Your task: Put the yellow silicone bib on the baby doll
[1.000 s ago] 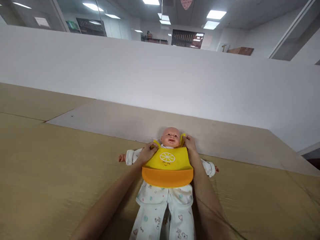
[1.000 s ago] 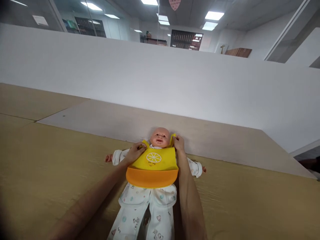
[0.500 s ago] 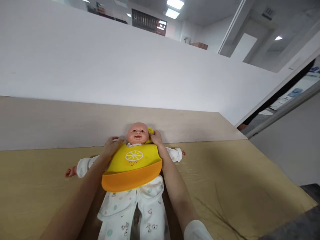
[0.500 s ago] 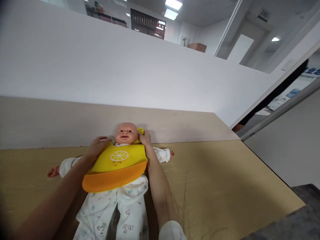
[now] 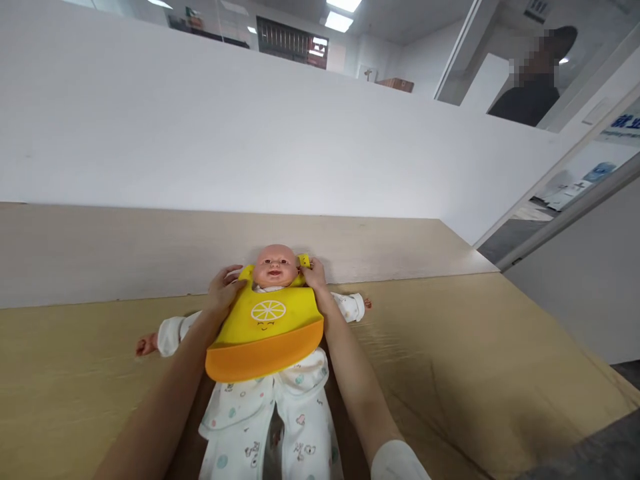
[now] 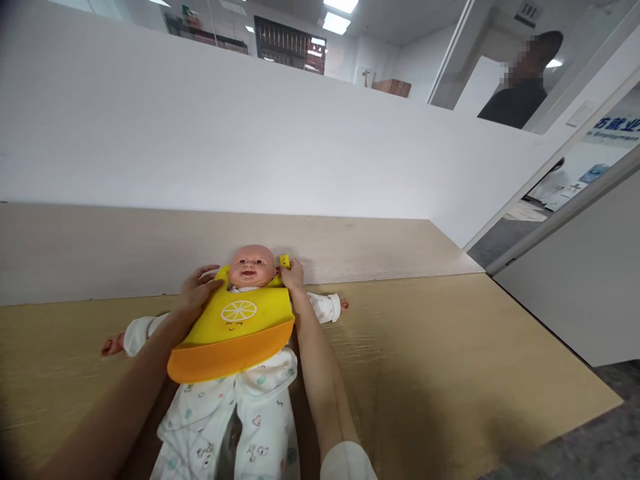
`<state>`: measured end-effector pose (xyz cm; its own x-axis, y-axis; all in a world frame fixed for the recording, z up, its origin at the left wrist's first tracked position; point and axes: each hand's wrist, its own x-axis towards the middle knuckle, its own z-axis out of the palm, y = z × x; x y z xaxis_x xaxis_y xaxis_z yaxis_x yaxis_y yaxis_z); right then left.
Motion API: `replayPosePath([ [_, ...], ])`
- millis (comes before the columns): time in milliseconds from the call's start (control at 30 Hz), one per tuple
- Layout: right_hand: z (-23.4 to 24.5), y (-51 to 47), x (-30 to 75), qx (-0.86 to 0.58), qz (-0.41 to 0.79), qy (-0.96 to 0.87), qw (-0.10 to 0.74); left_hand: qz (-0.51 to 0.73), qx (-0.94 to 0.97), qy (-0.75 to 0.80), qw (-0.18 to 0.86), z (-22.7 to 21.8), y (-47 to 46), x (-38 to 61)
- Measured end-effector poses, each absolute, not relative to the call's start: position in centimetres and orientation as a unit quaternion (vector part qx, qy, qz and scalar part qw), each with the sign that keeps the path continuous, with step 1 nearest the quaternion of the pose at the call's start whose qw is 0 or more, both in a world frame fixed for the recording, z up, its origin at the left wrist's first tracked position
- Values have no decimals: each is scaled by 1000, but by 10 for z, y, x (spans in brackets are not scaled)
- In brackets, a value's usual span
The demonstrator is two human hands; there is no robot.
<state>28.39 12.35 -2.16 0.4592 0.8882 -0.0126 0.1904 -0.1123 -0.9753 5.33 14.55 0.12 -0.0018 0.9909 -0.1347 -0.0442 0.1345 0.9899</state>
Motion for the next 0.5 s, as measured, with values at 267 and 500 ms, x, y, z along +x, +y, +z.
replayPosePath([
  [267,-16,116,280,-646,350,-386,557,435,488,547,523,1,145,56],
  [500,-9,112,277,-629,378,-362,575,401,477,550,556,-9,148,53],
])
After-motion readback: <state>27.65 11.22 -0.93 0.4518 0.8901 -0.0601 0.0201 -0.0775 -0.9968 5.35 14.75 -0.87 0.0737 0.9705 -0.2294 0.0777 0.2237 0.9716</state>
